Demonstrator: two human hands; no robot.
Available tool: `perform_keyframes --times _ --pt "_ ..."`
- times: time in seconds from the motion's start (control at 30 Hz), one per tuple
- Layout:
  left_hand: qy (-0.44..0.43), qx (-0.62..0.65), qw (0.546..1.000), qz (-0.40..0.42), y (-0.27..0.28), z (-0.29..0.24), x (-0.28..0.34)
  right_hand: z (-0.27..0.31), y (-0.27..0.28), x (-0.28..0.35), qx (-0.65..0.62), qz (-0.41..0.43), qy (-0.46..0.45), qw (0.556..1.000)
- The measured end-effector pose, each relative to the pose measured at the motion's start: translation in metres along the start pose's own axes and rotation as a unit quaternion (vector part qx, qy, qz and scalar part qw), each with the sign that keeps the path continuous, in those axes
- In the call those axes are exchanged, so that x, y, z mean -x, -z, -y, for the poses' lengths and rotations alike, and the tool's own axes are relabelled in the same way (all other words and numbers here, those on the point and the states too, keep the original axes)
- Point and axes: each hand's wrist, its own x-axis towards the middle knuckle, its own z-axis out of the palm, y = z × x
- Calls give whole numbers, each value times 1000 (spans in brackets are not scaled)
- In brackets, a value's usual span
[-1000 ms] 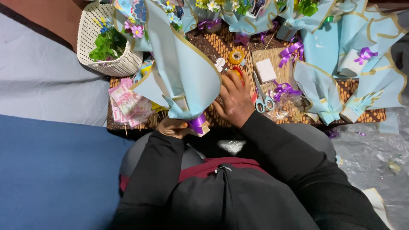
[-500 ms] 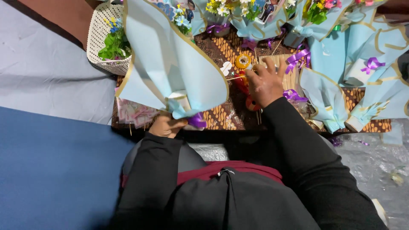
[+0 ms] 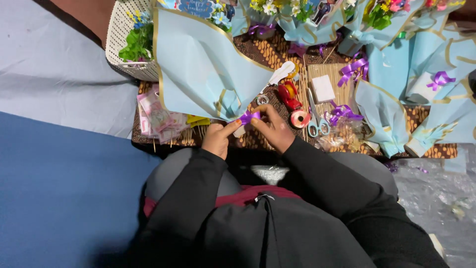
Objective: Wrapping a small gift bouquet with decorative paper and securing it with ribbon and tape
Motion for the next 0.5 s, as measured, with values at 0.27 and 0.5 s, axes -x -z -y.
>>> perform_keyframes --times 0.27,0.5 --pt "-13 -15 1000 -12 -20 -10 20 0 -6 -1 75 -70 187 977" --pt "24 -7 999 -23 -10 8 7 23 -3 -2 178 -113 407 889"
